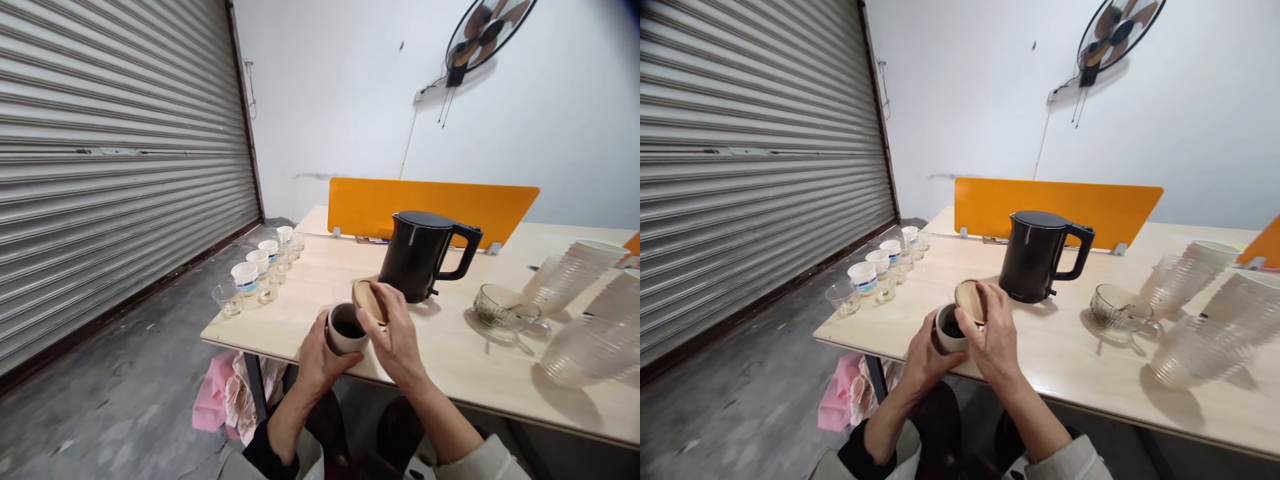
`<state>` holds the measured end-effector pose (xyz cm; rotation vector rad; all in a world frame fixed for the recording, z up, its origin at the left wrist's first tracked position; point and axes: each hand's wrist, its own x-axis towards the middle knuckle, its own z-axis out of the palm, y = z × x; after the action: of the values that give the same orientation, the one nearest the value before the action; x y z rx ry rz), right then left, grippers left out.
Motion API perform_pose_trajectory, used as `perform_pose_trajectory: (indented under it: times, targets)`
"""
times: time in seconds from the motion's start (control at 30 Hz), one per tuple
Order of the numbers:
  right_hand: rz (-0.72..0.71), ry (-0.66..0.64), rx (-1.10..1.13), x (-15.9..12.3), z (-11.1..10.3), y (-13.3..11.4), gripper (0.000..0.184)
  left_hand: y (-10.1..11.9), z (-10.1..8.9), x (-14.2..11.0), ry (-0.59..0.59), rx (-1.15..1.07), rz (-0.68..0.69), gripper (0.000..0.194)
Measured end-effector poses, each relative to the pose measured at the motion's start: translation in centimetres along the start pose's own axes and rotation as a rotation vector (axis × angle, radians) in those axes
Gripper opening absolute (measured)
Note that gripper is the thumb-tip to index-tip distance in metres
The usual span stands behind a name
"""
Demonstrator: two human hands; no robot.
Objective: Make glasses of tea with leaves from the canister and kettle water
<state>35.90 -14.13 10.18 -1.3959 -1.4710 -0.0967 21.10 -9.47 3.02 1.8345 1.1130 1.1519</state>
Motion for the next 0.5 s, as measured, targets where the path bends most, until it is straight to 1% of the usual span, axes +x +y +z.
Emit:
perform_pose_trajectory:
  times: [0.03, 0.1, 0.2, 0.27, 0.33, 0.43, 0.5]
  targets:
    - [-0.010, 0.026, -0.023, 0.1, -0.8, 0.5, 0.051, 0.2, -0.1, 0.0, 0.001, -0.012, -0.001, 0.093]
    - [0.003, 0.049, -0.110, -0.1, -2.7, 2.3, 0.052, 0.4, -0.4, -0.1, 0.002, -0.031, 0.020, 0.093]
    - [0.115, 0.062, -0.305, -1.3, -5.4, 6.7, 0.057, 0.2, -0.4, -0.2, 0.003, -0.041, 0.051, 0.091]
    - [0.212, -0.003, -0.418, -2.4, -7.1, 9.7, 0.060, -0.1, -0.3, -0.3, 0.002, -0.042, 0.056, 0.092]
    - [0.262, -0.067, -0.515, -3.5, -8.4, 12.1, 0.060, -0.4, -0.1, -0.4, 0.004, -0.047, 0.058, 0.091]
    - [0.283, -0.187, -0.613, -4.8, -9.6, 14.2, 0.061, -0.9, 0.0, -0.4, -0.002, -0.047, 0.058, 0.090]
    - [0.278, -0.211, -0.644, -5.6, -9.8, 14.9, 0.061, -1.2, 0.0, -0.5, -0.013, -0.032, 0.052, 0.091]
